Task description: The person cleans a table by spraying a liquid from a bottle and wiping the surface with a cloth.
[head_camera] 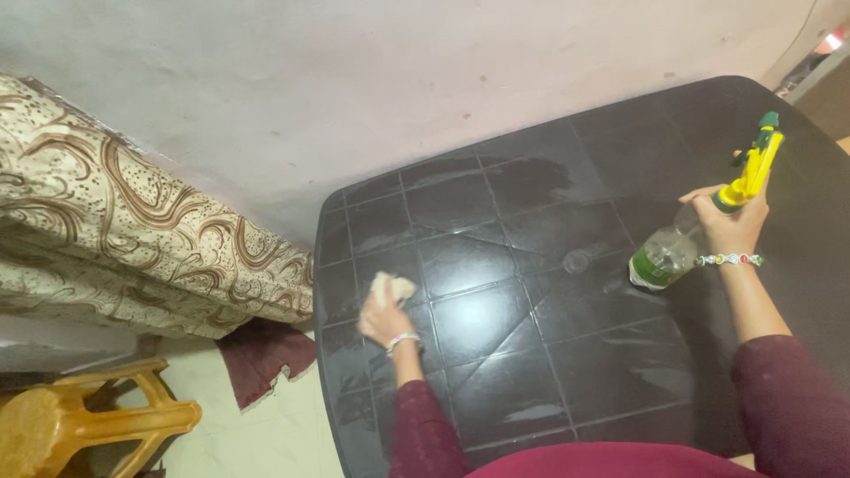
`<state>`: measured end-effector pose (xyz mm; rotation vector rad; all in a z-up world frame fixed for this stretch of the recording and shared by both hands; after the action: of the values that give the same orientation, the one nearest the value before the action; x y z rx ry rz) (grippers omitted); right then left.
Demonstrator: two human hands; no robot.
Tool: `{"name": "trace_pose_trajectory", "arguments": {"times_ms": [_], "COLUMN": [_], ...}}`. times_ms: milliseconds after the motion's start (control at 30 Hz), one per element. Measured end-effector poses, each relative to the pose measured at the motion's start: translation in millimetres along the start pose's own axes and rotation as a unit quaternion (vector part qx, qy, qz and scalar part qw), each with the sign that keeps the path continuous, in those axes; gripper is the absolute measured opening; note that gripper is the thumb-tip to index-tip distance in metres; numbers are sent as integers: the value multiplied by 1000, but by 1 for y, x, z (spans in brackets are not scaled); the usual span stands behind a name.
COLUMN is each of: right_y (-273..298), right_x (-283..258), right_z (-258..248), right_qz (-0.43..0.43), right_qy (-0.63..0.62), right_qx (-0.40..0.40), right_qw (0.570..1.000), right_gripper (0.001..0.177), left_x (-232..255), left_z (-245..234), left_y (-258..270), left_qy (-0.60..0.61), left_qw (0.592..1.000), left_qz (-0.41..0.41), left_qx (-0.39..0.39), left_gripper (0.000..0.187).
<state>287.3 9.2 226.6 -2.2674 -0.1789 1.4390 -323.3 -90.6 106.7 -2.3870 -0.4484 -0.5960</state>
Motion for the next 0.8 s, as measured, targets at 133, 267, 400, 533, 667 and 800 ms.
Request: {"name": "trace_pose_trajectory", "arguments": {"times_ms": [133, 267, 400, 533, 667, 800], "right_y": [10, 12, 13, 9, 17, 27], "right_x": [0, 4, 8, 4, -15, -16], "right_z": [-5, -4, -6, -7, -6, -23], "right_qz": [-3, -16, -38, -37, -62, -28], "right_qy": [7, 32, 44, 46, 47, -3], "right_qx": [3, 6, 8, 5, -11, -21], "right_qw": [1000, 999, 998, 998, 997, 999], "right_gripper": [63, 61, 60, 59, 64, 62], "left_x": [-129, -136, -12, 110, -4, -105], "left_z": [-41, -38, -5, -38, -63, -126], "left_y": [40, 82, 121, 150, 137, 162], "left_qy": [-274, -278, -153, -161, -114, -320], "left_qw": [932, 906, 964, 976, 960, 911], "left_qz": [-222, -297, -165, 116, -142, -235], "left_qx": [-84, -118, -144, -84, -212, -116], "left_gripper": [55, 60, 38, 48, 32, 55]}}
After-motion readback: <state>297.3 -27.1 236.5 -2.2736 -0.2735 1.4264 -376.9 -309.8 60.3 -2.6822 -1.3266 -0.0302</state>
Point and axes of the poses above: each hand's wrist, its own y-axis away from the middle knuckle, its own z-axis out of the palm, x = y × z, the point moved 9 cm from there along -y, towards the middle knuckle, and after that the axes turned 9 degrees about -x, right-handed, at the moved point
